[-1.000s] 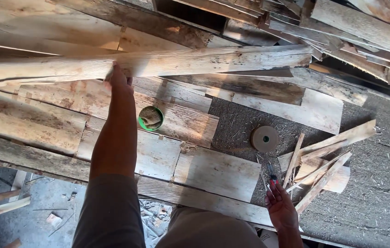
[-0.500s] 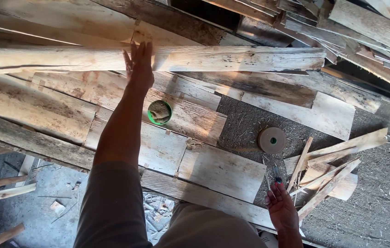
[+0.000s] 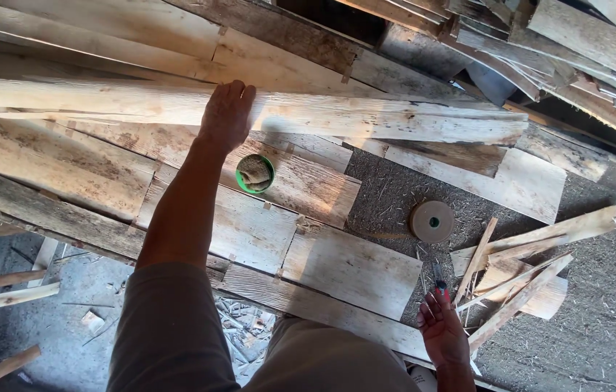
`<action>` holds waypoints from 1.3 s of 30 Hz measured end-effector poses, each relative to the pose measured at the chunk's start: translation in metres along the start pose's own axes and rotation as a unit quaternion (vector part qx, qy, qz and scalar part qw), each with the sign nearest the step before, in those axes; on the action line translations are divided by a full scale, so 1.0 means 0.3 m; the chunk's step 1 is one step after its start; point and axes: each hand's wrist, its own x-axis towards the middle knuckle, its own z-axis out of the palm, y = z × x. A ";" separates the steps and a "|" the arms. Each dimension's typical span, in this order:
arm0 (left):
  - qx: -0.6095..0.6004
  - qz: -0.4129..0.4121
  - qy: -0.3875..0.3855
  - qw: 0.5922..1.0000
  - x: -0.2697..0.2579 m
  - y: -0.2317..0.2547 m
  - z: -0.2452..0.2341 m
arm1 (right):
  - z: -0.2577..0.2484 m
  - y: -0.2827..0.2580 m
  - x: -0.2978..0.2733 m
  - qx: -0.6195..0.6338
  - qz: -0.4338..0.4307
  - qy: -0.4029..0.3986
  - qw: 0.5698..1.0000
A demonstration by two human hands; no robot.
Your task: Trim and cut thin wood strips using a utility knife.
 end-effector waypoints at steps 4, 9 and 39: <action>-0.029 0.026 -0.012 0.999 -0.010 -0.029 0.055 | -0.007 0.007 0.013 -0.008 -0.002 -0.002 1.000; -0.099 -0.057 -0.169 0.979 0.064 0.057 -0.194 | -0.035 0.029 0.050 -0.001 0.008 -0.009 1.000; -0.152 0.098 0.207 0.962 0.182 0.099 -0.130 | 0.023 0.032 0.043 -0.047 0.024 0.016 0.998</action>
